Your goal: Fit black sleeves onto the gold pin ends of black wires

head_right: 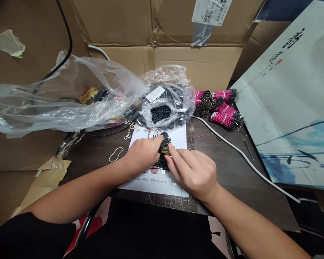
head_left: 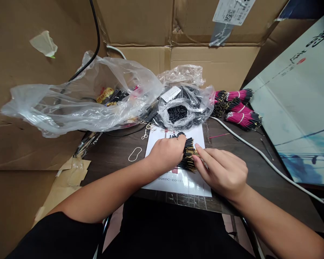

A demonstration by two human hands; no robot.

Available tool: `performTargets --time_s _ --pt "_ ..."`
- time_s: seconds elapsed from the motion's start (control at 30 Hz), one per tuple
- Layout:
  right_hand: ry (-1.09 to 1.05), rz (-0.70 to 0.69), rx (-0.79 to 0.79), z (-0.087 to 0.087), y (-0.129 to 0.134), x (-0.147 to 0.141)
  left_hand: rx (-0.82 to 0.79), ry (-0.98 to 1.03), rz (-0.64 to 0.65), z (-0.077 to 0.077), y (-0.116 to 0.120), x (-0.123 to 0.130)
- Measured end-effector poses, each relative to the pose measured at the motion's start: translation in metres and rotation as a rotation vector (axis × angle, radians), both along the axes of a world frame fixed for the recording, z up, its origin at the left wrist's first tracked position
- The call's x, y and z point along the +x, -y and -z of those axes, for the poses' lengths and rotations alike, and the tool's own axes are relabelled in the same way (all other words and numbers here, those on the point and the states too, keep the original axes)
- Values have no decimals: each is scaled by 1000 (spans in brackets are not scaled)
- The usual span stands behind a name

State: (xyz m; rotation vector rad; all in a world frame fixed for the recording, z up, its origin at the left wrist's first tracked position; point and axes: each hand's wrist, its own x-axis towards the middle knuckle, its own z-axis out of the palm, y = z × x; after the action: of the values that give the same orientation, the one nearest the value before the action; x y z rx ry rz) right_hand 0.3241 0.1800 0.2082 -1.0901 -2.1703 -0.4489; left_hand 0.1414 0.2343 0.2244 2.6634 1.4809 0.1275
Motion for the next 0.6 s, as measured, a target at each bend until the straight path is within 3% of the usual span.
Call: performTargets --time_s 0.3,0.47,0.53,0.6 --pt "42 -48 -32 3 4 -8 -49 -37 -10 -3 -1 0" --pt "-313 -108 -286 -8 -28 8 23 -32 19 0 -16 -11" --pt "-268 -110 -418 -9 -53 16 64 -9 52 2 -25 -17" --pt "-94 -249 -617 -5 -78 22 92 24 67 4 -33 -23"
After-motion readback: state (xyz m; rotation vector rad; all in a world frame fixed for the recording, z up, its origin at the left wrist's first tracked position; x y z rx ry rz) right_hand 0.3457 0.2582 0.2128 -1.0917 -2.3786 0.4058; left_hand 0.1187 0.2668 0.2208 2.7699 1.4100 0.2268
